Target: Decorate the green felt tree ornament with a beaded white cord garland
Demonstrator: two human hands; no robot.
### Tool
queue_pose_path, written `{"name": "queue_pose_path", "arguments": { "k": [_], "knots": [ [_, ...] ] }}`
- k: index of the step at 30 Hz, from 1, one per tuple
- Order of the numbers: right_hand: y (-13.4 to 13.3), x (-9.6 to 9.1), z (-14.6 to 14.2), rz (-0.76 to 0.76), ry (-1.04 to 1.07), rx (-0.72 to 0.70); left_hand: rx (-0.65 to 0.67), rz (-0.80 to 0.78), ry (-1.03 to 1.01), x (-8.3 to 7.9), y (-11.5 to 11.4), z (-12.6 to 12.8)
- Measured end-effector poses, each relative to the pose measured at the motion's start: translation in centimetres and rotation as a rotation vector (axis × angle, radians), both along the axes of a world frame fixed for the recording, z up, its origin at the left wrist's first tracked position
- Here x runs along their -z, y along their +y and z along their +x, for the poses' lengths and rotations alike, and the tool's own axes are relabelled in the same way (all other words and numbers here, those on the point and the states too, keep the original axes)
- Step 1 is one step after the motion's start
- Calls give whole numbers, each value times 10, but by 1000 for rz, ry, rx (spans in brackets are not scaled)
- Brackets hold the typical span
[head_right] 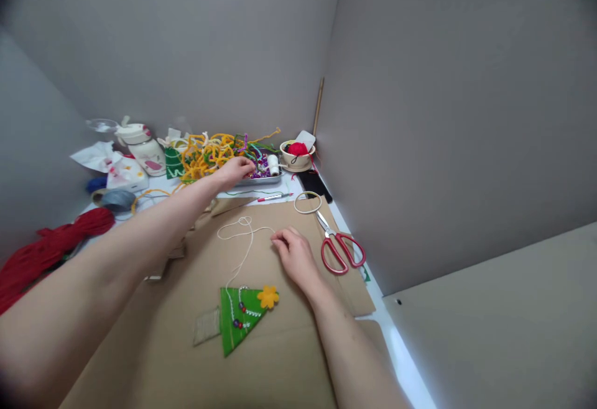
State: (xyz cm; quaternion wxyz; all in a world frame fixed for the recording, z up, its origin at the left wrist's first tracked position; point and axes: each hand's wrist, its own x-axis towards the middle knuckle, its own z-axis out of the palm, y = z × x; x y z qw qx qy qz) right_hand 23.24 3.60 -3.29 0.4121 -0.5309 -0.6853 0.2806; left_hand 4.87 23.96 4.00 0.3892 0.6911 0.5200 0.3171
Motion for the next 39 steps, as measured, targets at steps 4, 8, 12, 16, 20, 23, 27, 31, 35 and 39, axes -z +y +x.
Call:
{"name": "queue_pose_path", "arguments": {
  "k": [4,8,12,16,20,23,27,31,35,39],
  "knots": [
    [0,-2,-3,30,49,15,107,-140,-246,8,-79,-31],
    [-5,-11,-20,82,147,35,166,-689,-985,31,-154,-49],
    [-15,-24,-42,184,154,-31,134,-794,-1119,43,-192,-47],
    [-23,-30,-52,293,109,-47,113,-743,-1091,44,-195,-44],
    [-25,-31,-50,344,40,-26,109,-717,-1053,50,-192,-42],
    [-25,-30,-48,351,-26,-27,112,-692,-1009,54,-193,-40],
    [-26,-28,-47,371,-92,-19,128,-657,-976,58,-195,-39],
    [-27,-29,-47,373,-144,-19,119,-648,-957,57,-195,-37],
    [-28,-30,-47,371,-187,-15,103,-644,-939,54,-195,-37],
    [-28,-31,-47,367,-212,-20,89,-629,-924,55,-196,-37]
  ]
}}
